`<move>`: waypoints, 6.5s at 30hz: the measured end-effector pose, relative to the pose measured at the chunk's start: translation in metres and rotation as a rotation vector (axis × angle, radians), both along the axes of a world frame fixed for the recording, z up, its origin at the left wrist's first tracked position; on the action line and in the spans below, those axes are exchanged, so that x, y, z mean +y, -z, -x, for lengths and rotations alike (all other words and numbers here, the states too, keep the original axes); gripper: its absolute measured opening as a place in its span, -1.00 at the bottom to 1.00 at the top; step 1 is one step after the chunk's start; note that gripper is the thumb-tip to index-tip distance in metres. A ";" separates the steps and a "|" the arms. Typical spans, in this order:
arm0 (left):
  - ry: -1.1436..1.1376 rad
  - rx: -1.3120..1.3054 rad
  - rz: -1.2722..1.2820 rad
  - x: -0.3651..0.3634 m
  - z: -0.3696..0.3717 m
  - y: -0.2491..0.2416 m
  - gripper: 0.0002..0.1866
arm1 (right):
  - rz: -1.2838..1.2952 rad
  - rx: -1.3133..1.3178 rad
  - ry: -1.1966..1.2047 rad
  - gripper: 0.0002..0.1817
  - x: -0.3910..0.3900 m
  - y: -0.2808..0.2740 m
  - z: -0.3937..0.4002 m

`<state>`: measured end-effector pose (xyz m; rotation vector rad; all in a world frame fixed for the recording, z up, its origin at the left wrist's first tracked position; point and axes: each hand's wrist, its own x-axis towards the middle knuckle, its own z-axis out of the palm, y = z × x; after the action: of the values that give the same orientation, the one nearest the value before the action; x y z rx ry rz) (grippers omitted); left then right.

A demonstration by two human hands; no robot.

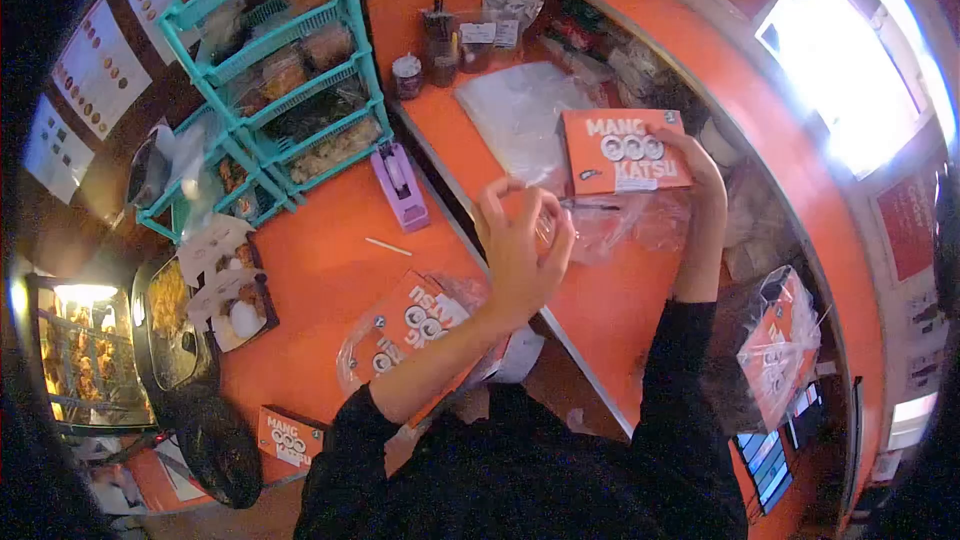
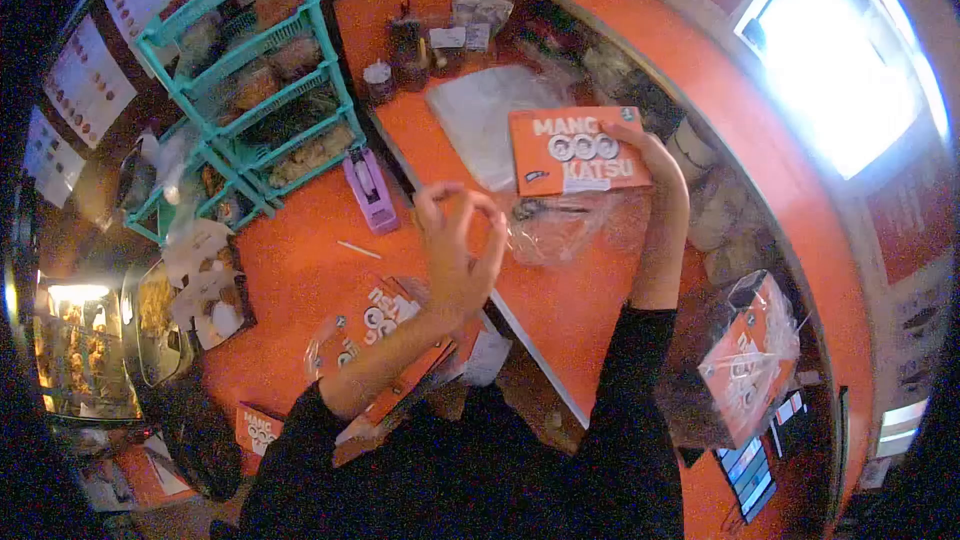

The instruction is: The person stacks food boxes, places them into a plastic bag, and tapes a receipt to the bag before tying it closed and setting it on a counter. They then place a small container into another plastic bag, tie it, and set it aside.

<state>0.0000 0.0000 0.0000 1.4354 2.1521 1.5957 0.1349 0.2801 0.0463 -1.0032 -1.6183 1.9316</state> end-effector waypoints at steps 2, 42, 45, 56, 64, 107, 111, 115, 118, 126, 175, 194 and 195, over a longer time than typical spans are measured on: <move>0.055 -0.017 0.164 0.016 -0.029 0.030 -0.40 | 0.064 -0.018 0.149 -0.57 0.010 -0.003 -0.008; 0.157 -0.065 0.495 0.162 0.025 0.259 0.41 | -0.147 -0.514 -0.131 -0.32 0.110 0.234 0.028; 0.096 -0.098 0.476 0.170 0.014 0.255 0.40 | -0.915 -0.569 -0.078 -0.34 0.087 0.219 0.026; -0.075 -0.368 0.228 0.150 0.011 0.132 0.31 | -1.072 -0.528 -0.050 -0.43 0.053 0.184 -0.005; 0.074 -0.180 -0.065 -0.030 0.106 0.012 0.04 | -1.131 -0.200 -0.386 -0.50 -0.077 0.071 0.090; -0.522 -0.344 0.105 -0.533 0.199 0.132 -0.54 | -1.063 -0.217 -1.340 -0.25 -0.670 0.160 0.237; -0.441 -0.372 0.074 -0.502 0.208 0.154 -0.66 | -1.600 -0.365 -1.274 -0.06 -0.711 0.204 0.208; -0.438 -0.209 0.373 -0.463 0.193 0.147 -0.70 | -1.455 -0.316 -1.348 -0.03 -0.709 0.294 0.224; -0.588 -0.286 0.790 -0.455 0.199 0.134 -0.51 | -1.391 -0.045 -1.469 0.02 -0.671 0.214 0.217; -0.185 -0.389 0.202 -0.508 0.220 0.263 -0.17 | -1.037 -0.363 -1.525 0.14 -0.597 0.072 0.268; -0.302 -0.759 0.197 -0.272 0.361 -0.032 -0.68 | -2.237 0.047 -1.108 -0.75 -0.251 -0.029 0.418; -0.910 -0.362 -0.060 -0.399 0.205 0.171 -0.68 | -1.576 0.023 -1.154 -0.23 -0.529 0.175 0.502; -0.896 -0.318 0.032 -0.395 0.187 0.170 -0.60 | -1.590 0.021 -1.182 -0.23 -0.532 0.164 0.485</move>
<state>-0.1868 -0.3946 -0.1702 0.1084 2.7293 1.8018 -0.3503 -0.2519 -0.1181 0.7512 -2.9990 0.3096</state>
